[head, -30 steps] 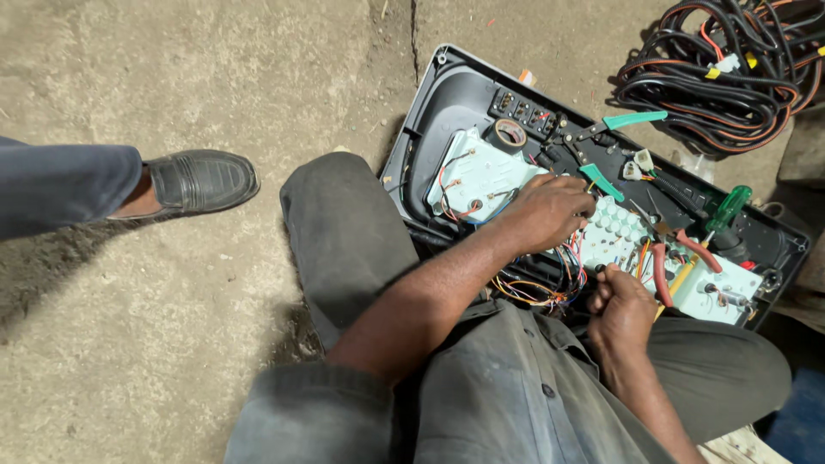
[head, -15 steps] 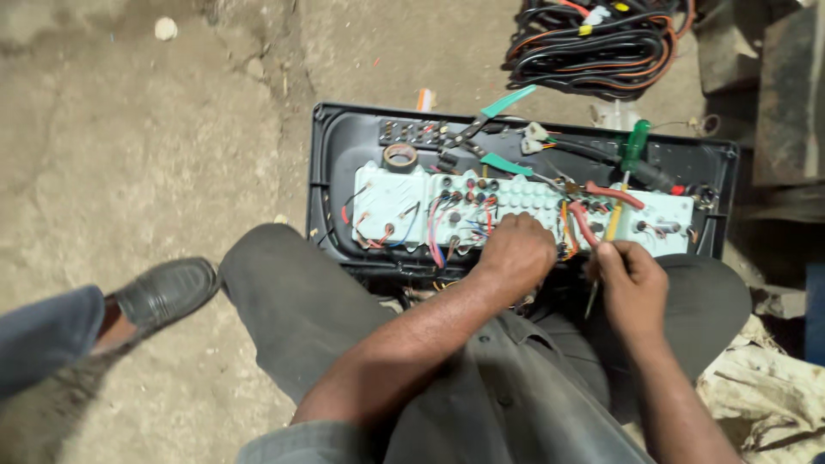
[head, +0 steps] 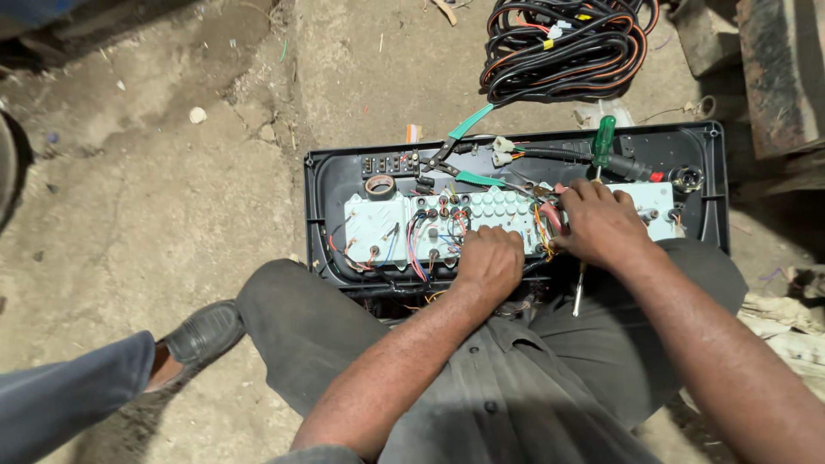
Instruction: The person sits on the floor and works on an open electrical distribution box. They strip wire ends with pliers, twist wires together, and wrap connections with electrical tape. The person also uses a screwdriver to tighten terminals inside the box.
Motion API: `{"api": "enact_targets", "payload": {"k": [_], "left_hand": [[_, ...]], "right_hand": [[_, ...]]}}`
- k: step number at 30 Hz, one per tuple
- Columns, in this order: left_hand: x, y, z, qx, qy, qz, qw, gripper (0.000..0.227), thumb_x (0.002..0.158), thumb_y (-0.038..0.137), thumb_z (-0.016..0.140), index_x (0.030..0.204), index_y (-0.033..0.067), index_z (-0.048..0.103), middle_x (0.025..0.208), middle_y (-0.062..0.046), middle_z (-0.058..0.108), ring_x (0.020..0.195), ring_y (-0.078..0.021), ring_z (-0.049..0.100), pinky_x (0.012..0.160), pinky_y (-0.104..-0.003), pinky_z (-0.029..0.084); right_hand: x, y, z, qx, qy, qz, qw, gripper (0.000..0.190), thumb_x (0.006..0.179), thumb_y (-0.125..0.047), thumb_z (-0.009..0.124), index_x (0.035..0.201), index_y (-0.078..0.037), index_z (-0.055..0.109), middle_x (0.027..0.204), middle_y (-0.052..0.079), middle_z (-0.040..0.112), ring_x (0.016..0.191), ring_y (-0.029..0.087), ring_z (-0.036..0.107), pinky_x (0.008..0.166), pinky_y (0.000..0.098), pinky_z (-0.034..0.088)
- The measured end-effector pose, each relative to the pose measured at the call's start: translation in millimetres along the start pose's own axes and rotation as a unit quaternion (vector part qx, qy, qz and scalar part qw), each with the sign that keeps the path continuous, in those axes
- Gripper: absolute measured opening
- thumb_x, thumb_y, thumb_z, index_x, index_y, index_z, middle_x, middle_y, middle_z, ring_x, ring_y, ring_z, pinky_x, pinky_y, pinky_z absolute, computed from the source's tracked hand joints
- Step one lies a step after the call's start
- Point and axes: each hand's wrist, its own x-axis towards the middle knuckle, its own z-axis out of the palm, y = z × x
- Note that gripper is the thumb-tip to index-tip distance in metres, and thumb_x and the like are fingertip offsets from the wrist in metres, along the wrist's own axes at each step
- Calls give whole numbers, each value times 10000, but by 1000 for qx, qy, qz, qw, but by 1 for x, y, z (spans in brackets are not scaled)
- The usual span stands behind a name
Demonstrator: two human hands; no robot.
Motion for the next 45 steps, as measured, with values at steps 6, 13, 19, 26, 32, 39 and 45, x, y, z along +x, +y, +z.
{"api": "enact_targets", "payload": {"k": [6,13,19,26,32,39,45], "left_hand": [[1,-4,-2,-7,0,-3,1000,224,938,270,587,887,75,684,850,-111,681,803,-286,662,678,-451,516],[6,-1,-4,8,-45,-15,999,421,912,465,636,911,46,685,864,-129,688,812,-298,671,652,-445,540],[22,2,-4,-29,-196,-83,977,419,994,475,572,882,130,782,907,-114,762,896,-281,740,724,-417,562],[37,-6,-12,-69,-247,-86,963,487,1004,467,505,925,95,809,938,-155,766,911,-359,727,800,-475,562],[32,-8,-18,-79,-246,-73,963,513,1030,432,470,871,48,770,851,-209,746,792,-401,726,736,-524,561],[19,-11,-3,-106,-108,-45,987,426,1005,341,532,747,36,678,740,-228,699,683,-417,689,632,-532,546],[18,-7,-4,-112,-105,-67,986,380,999,333,565,775,42,662,730,-204,678,671,-398,668,621,-524,526]], "right_hand": [[5,11,13,-18,-20,22,999,395,956,-385,611,1121,-36,698,1087,161,632,1052,346,617,852,509,482],[6,11,26,-25,35,24,999,372,974,-388,603,1106,-57,710,1045,147,622,1000,328,602,813,512,458],[-1,9,12,-8,36,25,999,344,960,-352,628,1116,-53,698,1065,147,618,1020,332,598,824,506,455],[-50,-48,43,564,87,276,773,232,918,-126,629,1065,49,666,1036,227,645,800,302,652,751,451,524],[-64,-76,110,887,-97,374,252,208,1039,-167,475,1095,-12,601,1038,136,648,945,260,655,892,455,579],[-38,-80,110,923,-84,356,120,264,1072,-352,432,1065,-135,583,1061,18,662,1035,192,643,997,434,495],[-30,-80,106,911,-86,397,79,252,1052,-367,485,1119,-145,583,1055,-33,655,1031,130,633,1016,370,482]]}}
